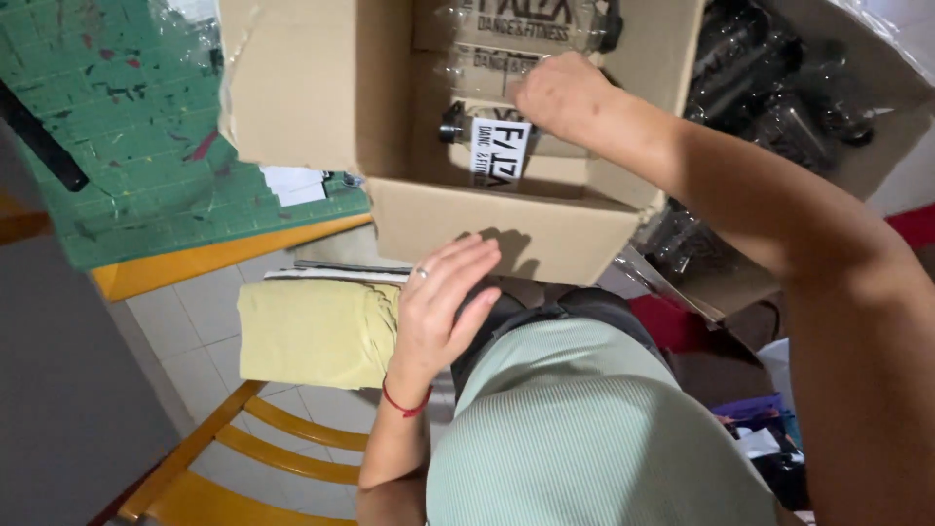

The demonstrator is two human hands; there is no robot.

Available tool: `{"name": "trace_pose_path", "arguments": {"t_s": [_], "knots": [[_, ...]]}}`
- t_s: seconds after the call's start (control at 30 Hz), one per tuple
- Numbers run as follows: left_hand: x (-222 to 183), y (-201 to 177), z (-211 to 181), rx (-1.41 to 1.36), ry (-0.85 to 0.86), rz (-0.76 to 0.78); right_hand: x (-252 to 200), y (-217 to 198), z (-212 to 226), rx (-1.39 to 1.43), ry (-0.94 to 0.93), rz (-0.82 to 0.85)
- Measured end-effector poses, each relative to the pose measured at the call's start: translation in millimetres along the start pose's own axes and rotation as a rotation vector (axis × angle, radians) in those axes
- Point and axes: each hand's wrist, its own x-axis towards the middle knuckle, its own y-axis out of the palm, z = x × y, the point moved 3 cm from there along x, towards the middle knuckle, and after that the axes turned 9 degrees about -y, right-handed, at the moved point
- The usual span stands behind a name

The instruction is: Unpacking plastic water bottles from a large cardboard box and placing them into a smaller box.

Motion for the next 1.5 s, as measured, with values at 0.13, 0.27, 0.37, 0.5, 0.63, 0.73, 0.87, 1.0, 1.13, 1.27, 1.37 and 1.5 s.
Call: {"name": "trace_pose_path", "arguments": {"t_s": [0.13, 0.27, 0.37, 0.5, 0.63, 0.73, 0.87, 1.0, 1.13, 1.27, 1.37, 1.5], "knots": [[-4, -17, 12, -0.032, -0.018, 0.016, 21, 21, -1, 0.041, 0.159, 0.509], [7, -30, 19, -0.106, 0.01, 0.036, 8, 35, 12, -0.002, 0.126, 0.563], [18, -33, 26, -0.102, 0.092, 0.06, 4, 36, 17, 0.083, 0.138, 0.587], [32, -40, 27, -0.157, 0.131, 0.101, 7, 39, 21, 0.069, 0.156, 0.575], [39, -43, 29, -0.168, 0.151, 0.12, 2, 1, 22, 0.192, 0.05, 0.381], [41, -48, 34, -0.176, 0.171, 0.087, 7, 22, 18, 0.223, -0.059, 0.19], [41, -60, 52, -0.201, 0.18, 0.028, -32, -37, 0, 0.174, -0.084, 0.081], [67, -80, 55, -0.008, -0.123, -0.131, -107, -146, 1, -0.133, -0.099, -0.261], [96, -98, 47, 0.087, -0.15, -0.164, -132, -217, 29, 0.47, -0.137, -0.268], [64, -122, 78, -0.014, -0.099, -0.376, -111, -196, 24, 0.844, -0.281, -0.564], [30, -160, 116, 0.031, -0.426, -0.906, -77, -115, 8, 0.731, -0.064, -0.543], [0, -182, 201, -0.198, -0.382, -1.021, -31, 15, 0, 0.028, 0.106, -0.062]]}}
